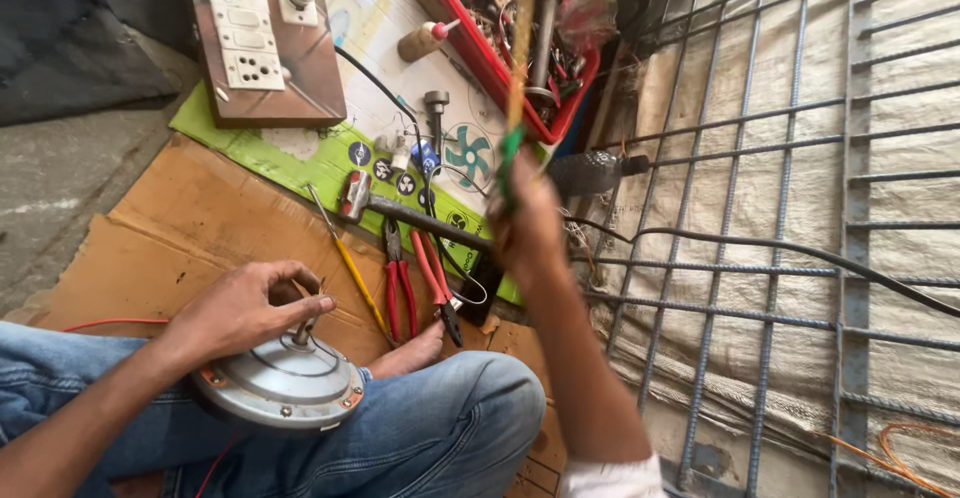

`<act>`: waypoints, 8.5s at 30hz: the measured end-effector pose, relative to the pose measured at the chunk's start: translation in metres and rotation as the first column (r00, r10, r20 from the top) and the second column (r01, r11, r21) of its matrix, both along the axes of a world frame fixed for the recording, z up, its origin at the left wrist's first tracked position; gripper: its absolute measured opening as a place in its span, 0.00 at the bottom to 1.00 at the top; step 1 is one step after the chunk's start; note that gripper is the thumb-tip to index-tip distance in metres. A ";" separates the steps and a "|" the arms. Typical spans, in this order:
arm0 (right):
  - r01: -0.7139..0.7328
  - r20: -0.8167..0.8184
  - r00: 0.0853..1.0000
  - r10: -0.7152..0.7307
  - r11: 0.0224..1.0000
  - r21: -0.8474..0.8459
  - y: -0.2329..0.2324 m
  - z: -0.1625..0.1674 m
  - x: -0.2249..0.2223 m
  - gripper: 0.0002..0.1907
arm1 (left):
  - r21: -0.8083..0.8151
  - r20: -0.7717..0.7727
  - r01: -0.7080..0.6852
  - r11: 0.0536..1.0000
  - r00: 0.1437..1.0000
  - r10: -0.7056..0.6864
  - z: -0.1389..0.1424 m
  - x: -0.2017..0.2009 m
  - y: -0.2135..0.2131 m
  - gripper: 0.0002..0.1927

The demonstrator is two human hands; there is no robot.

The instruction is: The person sits on the floor and uses a screwdriver to manipulate wires inside a circular metal electrical fixture. They adjust the internal components and wires, then place a small white electrical component onto the fixture.

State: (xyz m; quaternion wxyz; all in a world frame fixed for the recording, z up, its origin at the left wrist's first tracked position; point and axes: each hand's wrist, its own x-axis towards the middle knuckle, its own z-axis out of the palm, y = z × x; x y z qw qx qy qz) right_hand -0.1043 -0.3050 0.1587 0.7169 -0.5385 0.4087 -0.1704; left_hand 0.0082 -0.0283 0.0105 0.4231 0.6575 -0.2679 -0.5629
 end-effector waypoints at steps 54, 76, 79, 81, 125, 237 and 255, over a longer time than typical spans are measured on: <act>-0.729 -0.743 0.646 0.172 0.427 -0.535 0.215 -0.030 -0.059 0.10 | -0.200 0.365 -0.083 0.976 0.918 0.153 -0.001 -0.017 0.021 0.21; -0.790 -0.765 0.597 0.242 0.345 -0.508 0.213 -0.009 -0.048 0.10 | -0.202 0.312 -0.093 0.975 0.937 0.154 0.000 -0.020 0.022 0.19; -0.803 -0.806 0.564 0.182 0.350 -0.483 0.216 -0.014 -0.049 0.11 | -0.227 0.360 -0.110 0.968 0.914 0.188 0.005 -0.019 0.023 0.20; -0.806 -0.815 0.557 0.161 0.340 -0.484 0.218 -0.016 -0.049 0.11 | -0.216 0.376 -0.103 0.971 0.909 0.180 0.007 -0.019 0.023 0.20; -0.786 -0.738 0.584 0.337 0.010 -0.618 0.186 -0.011 -0.052 0.12 | -0.283 0.259 0.069 0.957 0.966 0.007 -0.003 -0.012 0.025 0.17; -0.619 -0.583 0.721 0.374 0.726 -0.300 0.149 -0.066 -0.056 0.22 | -0.165 0.126 -0.058 0.985 0.989 0.080 -0.001 -0.019 0.022 0.18; -0.681 -0.697 0.709 0.107 0.361 -0.637 0.227 -0.032 -0.066 0.09 | -0.237 0.266 -0.080 0.968 0.953 0.144 -0.001 -0.021 0.023 0.19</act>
